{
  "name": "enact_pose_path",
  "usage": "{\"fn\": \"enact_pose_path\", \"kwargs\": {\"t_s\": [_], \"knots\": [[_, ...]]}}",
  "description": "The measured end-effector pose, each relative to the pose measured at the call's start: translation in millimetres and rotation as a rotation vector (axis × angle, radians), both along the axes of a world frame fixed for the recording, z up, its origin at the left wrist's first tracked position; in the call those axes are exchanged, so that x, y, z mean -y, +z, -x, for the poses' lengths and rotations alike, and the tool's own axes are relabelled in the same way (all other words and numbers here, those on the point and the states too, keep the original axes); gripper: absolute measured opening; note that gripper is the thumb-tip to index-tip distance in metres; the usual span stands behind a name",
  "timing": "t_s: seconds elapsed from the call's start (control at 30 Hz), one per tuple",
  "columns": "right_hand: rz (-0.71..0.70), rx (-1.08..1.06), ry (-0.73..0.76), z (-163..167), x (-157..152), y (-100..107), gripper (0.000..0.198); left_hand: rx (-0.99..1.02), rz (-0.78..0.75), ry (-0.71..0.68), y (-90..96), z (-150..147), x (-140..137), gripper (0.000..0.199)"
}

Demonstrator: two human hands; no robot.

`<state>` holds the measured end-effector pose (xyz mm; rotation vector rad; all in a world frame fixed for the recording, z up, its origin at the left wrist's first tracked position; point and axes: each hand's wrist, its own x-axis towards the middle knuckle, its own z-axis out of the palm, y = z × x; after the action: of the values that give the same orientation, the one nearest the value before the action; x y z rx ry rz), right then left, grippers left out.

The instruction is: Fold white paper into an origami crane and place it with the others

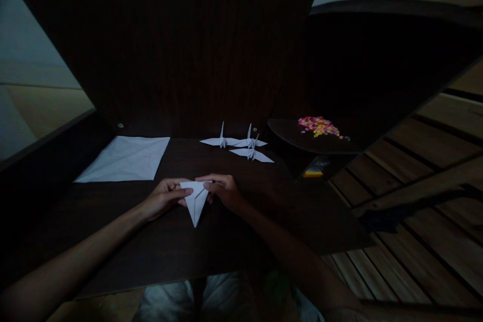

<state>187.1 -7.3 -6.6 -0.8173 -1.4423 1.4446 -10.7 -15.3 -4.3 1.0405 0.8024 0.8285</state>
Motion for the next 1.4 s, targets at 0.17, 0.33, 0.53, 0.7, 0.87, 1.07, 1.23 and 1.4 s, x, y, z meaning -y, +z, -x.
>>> {"fn": "enact_pose_path", "kwargs": {"t_s": [0.17,0.33,0.53,0.7,0.87,1.07,1.23,1.4], "knots": [[0.080,0.048,-0.105,7.2,-1.4,-0.2,0.026,0.017,-0.003,0.033,5.0,0.0,-0.4,0.036],[0.122,0.035,-0.095,4.9,-3.2,2.0,0.025,0.042,0.030,0.050,6.6,-1.2,0.1,0.037],[0.099,0.052,-0.088,1.9,-4.2,2.8,0.023,0.051,0.039,0.042,1.0,-3.7,-0.8,0.042],[0.075,0.061,-0.099,2.0,-5.0,1.3,0.024,0.015,-0.023,0.036,2.0,-1.3,-1.2,0.041],[0.068,0.084,-0.101,0.3,-5.8,2.0,0.026,-0.075,-0.102,0.009,3.7,1.7,-0.1,0.032],[0.077,0.080,-0.095,2.9,-5.5,-0.8,0.026,-0.112,-0.120,0.019,-0.4,4.5,-3.9,0.028],[0.012,0.040,-0.119,3.7,-7.3,-5.7,0.029,-0.074,-0.108,0.074,-3.0,6.4,-7.7,0.045],[-0.024,0.008,-0.065,0.6,-9.5,-5.6,0.028,0.026,-0.127,0.093,-5.3,6.3,-8.0,0.061]]}}
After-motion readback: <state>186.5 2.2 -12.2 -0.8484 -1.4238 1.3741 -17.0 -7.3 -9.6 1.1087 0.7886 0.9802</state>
